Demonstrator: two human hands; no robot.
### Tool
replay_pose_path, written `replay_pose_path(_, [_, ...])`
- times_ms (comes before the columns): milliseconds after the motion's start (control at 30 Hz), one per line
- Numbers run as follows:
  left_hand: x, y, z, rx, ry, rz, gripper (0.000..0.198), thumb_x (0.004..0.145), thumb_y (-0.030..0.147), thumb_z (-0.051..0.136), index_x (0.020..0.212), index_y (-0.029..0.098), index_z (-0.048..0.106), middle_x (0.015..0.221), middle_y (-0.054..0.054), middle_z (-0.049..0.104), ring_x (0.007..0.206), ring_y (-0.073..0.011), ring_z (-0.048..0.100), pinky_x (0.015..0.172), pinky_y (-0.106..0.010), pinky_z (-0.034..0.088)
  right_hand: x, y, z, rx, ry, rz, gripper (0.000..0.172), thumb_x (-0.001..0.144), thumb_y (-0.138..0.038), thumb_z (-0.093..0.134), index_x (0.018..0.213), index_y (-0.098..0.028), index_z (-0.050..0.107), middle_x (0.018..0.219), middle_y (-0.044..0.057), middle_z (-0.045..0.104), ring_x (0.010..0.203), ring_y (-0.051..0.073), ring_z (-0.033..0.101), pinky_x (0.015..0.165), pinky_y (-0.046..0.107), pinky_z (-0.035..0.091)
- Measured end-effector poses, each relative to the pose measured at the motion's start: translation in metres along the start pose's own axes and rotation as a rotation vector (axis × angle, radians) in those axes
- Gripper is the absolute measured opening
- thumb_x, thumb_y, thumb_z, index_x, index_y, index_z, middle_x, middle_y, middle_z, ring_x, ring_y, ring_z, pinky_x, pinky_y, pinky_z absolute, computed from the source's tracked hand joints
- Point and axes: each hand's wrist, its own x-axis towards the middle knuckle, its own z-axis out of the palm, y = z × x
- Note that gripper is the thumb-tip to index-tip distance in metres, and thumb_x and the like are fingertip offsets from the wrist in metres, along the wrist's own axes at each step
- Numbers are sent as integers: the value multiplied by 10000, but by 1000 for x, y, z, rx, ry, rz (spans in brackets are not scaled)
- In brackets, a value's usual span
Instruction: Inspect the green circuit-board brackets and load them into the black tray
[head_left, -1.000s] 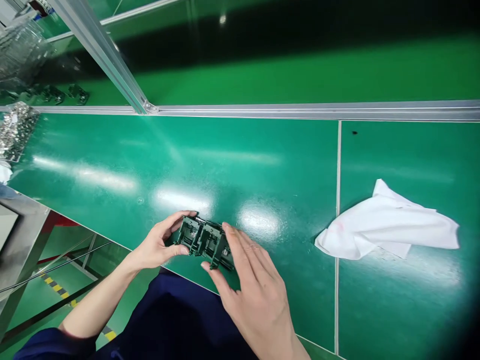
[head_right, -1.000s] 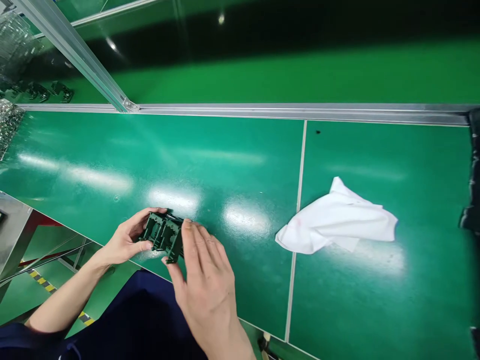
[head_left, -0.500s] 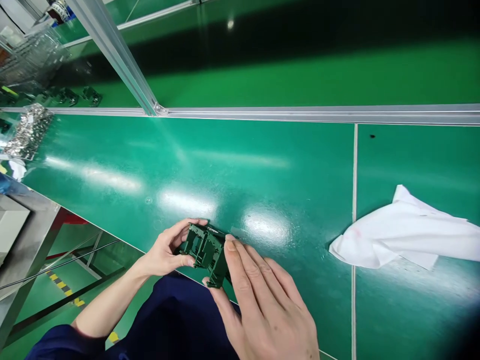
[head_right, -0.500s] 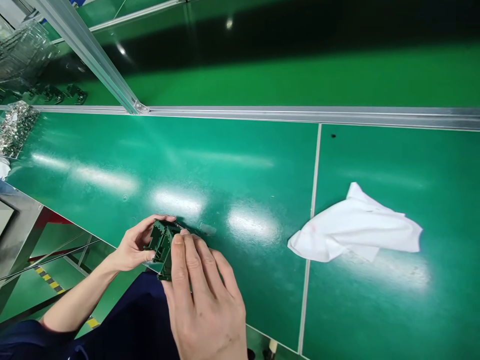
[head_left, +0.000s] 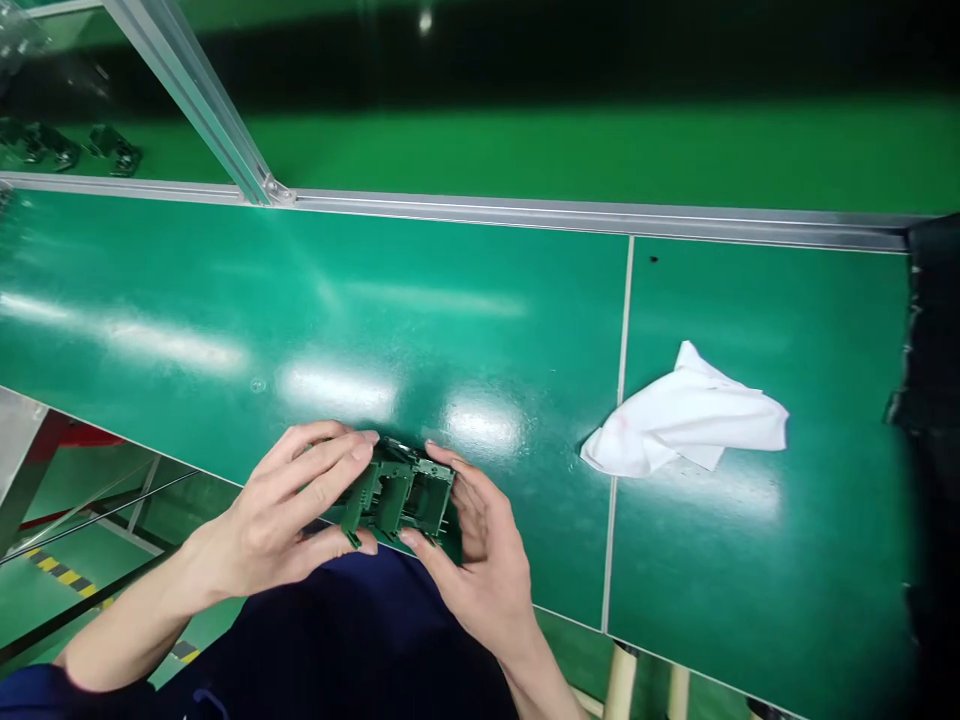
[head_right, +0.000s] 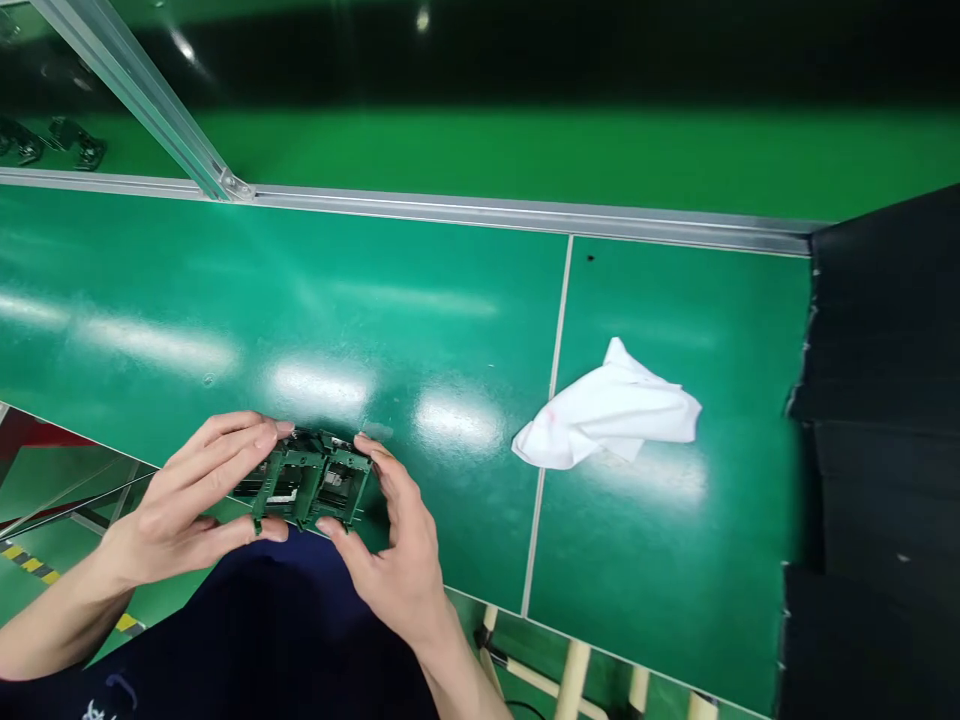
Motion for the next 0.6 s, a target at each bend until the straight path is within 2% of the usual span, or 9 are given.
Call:
replay_pose_path(100, [2, 5, -2, 7, -48, 2, 772, 824, 235, 726, 1474, 88, 335, 1219, -219, 639, 1131, -295, 587, 925, -460, 536, -8, 6, 5, 131, 18, 35, 603, 882, -242, 650, 1408, -313, 364, 1384, 96, 526, 1292, 226, 513, 1082, 433, 458])
replay_pose_path(167, [2, 3, -1, -6, -47, -3, 757, 839, 239, 707, 1479, 100, 328, 1216, -209, 641, 1160, -297, 573, 936, -463, 537, -10, 6, 5, 122, 39, 47, 607, 874, -238, 659, 1404, -306, 372, 1379, 101, 528, 1292, 229, 513, 1083, 435, 458])
replay_pose_path(333, [-5, -8, 7, -102, -24, -54, 696, 858, 275, 688, 1456, 126, 365, 1231, -195, 623, 1189, -285, 570, 975, -468, 528, -6, -6, -2, -145, 40, 5, 636, 841, -235, 694, 1401, -268, 394, 1324, 115, 576, 1251, 268, 550, 1040, 456, 511])
replay_pose_path(467, [-16, -17, 14, -226, 11, -117, 679, 845, 309, 702, 1433, 169, 391, 1239, -182, 608, 1211, -274, 561, 1001, -459, 517, 2, -19, -8, -356, 1, -136, 624, 848, -232, 680, 1404, -219, 397, 1274, 134, 613, 1182, 286, 602, 983, 469, 559])
replay_pose_path(600, [-27, -22, 19, -302, 55, -148, 715, 815, 265, 736, 1435, 185, 388, 1270, -184, 578, 1250, -277, 531, 1032, -445, 494, 6, -21, -10, -449, -25, -239, 634, 851, -209, 676, 1411, -186, 379, 1248, 151, 622, 1172, 285, 608, 966, 470, 573])
